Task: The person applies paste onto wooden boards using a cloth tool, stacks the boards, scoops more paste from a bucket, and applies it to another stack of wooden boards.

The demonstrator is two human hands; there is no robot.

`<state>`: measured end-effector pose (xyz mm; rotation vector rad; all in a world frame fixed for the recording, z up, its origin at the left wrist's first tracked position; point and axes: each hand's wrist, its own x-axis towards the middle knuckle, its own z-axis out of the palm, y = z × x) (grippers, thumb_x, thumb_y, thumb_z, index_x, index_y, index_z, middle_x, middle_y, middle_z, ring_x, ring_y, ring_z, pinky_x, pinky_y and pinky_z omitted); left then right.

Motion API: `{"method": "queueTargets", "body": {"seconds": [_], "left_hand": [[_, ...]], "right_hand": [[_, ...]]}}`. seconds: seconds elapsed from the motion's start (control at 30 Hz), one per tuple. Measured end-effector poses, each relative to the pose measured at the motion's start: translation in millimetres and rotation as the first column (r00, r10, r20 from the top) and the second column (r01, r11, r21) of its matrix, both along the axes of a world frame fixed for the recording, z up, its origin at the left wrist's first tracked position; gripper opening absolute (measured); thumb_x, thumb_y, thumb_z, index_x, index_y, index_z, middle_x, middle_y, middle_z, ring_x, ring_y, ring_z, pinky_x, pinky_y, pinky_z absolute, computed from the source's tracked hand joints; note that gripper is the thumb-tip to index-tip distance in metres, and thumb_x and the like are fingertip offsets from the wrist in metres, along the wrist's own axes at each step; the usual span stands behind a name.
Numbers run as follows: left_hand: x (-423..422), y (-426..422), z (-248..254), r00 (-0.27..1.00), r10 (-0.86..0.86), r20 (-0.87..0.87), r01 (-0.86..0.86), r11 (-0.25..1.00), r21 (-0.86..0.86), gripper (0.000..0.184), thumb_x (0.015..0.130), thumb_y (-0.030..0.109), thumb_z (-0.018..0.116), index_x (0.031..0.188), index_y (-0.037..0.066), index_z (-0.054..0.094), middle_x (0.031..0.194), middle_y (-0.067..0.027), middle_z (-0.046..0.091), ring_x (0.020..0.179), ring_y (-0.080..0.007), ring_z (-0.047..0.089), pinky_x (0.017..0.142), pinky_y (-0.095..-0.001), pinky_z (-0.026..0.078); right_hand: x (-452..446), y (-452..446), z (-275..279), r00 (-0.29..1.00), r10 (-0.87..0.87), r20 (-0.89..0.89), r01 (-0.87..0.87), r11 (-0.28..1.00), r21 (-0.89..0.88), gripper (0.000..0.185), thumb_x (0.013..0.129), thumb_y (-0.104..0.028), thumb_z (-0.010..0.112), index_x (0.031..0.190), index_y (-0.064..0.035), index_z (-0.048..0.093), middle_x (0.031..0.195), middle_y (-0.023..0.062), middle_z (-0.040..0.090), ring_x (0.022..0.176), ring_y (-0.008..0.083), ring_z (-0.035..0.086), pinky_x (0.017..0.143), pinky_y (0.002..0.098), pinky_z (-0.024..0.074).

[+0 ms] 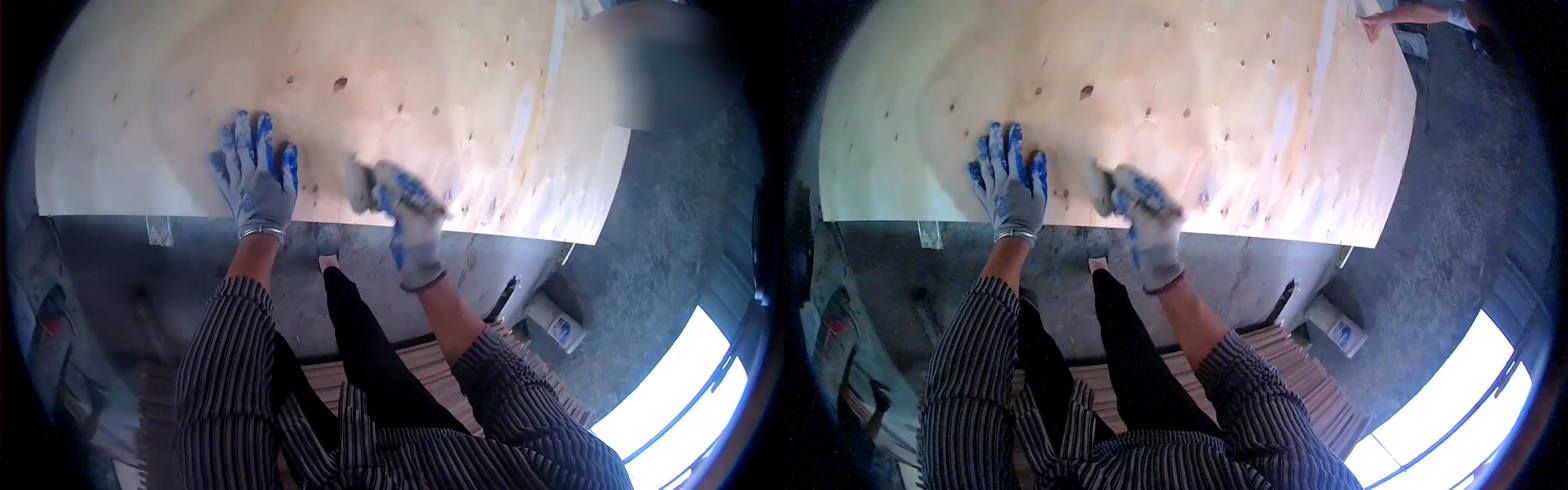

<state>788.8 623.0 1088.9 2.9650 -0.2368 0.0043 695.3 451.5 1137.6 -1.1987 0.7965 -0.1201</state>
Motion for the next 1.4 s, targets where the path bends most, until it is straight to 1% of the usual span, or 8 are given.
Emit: {"method": "queueTargets", "body": {"seconds": [0.13,0.3,0.4,0.63,0.73,0.93,1.17,1.4], "left_hand": [[1,41,-22,0.980,-0.199,0.022,0.200,0.971,-0.128,0.052,0.089,0.033,0.054,0.139,0.018,0.044,0.148,-0.0068,0.036,0.136,-0.0293,0.033,0.112,-0.0503,0.021],[82,169,-14,0.951,-0.169,0.257,0.137,0.981,0.137,0.049,0.096,0.037,0.048,0.141,0.018,0.042,0.148,-0.0077,0.038,0.137,-0.0282,0.033,0.112,-0.0489,0.021],[87,163,-3,0.961,-0.044,0.271,0.010,0.992,0.129,0.052,0.097,0.041,0.045,0.144,0.019,0.037,0.150,-0.0063,0.034,0.139,-0.0278,0.030,0.113,-0.0492,0.020],[85,159,0,0.980,-0.041,0.195,0.004,0.982,0.187,0.054,0.097,0.042,0.044,0.145,0.019,0.035,0.152,-0.0047,0.032,0.139,-0.0277,0.029,0.114,-0.0467,0.019],[84,165,3,0.977,-0.043,0.208,0.010,0.988,0.156,0.054,0.097,0.039,0.046,0.145,0.018,0.036,0.151,-0.0056,0.033,0.137,-0.0283,0.032,0.113,-0.0477,0.020],[84,169,-1,0.971,-0.051,0.234,0.012,0.986,0.167,0.052,0.096,0.036,0.049,0.144,0.018,0.037,0.149,-0.0055,0.036,0.136,-0.0286,0.034,0.112,-0.0476,0.022],[91,165,8,0.954,-0.066,0.292,0.011,0.982,0.189,0.051,0.096,0.038,0.048,0.143,0.018,0.039,0.148,-0.0066,0.038,0.135,-0.0295,0.036,0.110,-0.0481,0.025],[131,196,-2,0.997,-0.015,0.074,0.007,0.994,0.106,0.053,0.094,0.041,0.048,0.141,0.019,0.041,0.144,-0.0081,0.041,0.132,-0.0302,0.039,0.110,-0.0463,0.027]], "right_hand": [[32,-4,-22,0.990,-0.083,0.111,0.024,0.889,0.457,0.031,0.084,0.003,0.063,0.115,0.0037,0.059,0.103,0.0110,0.066,0.086,0.0185,0.066,0.070,0.0343,0.0579],[75,4,-68,0.989,0.095,-0.115,-0.134,0.904,-0.405,0.033,0.074,-0.008,0.077,0.104,0.0013,0.067,0.081,0.0074,0.069,0.065,0.0140,0.063,0.054,0.0288,0.0501],[34,37,-45,0.880,0.468,-0.083,-0.069,-0.047,-0.997,0.036,0.074,-0.006,0.070,0.110,-0.0080,0.067,0.086,0.0106,0.067,0.062,0.0231,0.061,0.055,0.0333,0.0506],[-10,72,-10,0.888,0.450,-0.096,-0.458,0.846,-0.274,0.018,0.080,-0.004,0.066,0.098,-0.0006,0.068,0.103,0.0146,0.065,0.098,0.0249,0.064,0.081,0.0319,0.0527],[-6,22,22,0.822,0.550,-0.150,-0.310,0.211,-0.927,0.023,0.080,0.005,0.063,0.103,0.0000,0.066,0.105,0.0106,0.066,0.098,0.0206,0.063,0.083,0.0284,0.0496],[13,-90,-64,0.934,-0.354,-0.035,0.338,0.914,-0.225,0.026,0.082,0.001,0.065,0.108,0.0055,0.062,0.090,0.0074,0.066,0.079,0.0127,0.062,0.070,0.0260,0.0531],[17,-94,-57,0.897,0.426,-0.120,-0.317,0.429,-0.846,0.021,0.080,-0.005,0.066,0.099,0.0026,0.065,0.090,0.0129,0.071,0.081,0.0167,0.068,0.070,0.0273,0.0521],[-57,20,-36,0.974,0.078,-0.213,0.052,0.838,0.544,0.036,0.087,0.006,0.058,0.122,0.0032,0.054,0.112,0.0124,0.063,0.096,0.0204,0.064,0.077,0.0298,0.0566]]}}
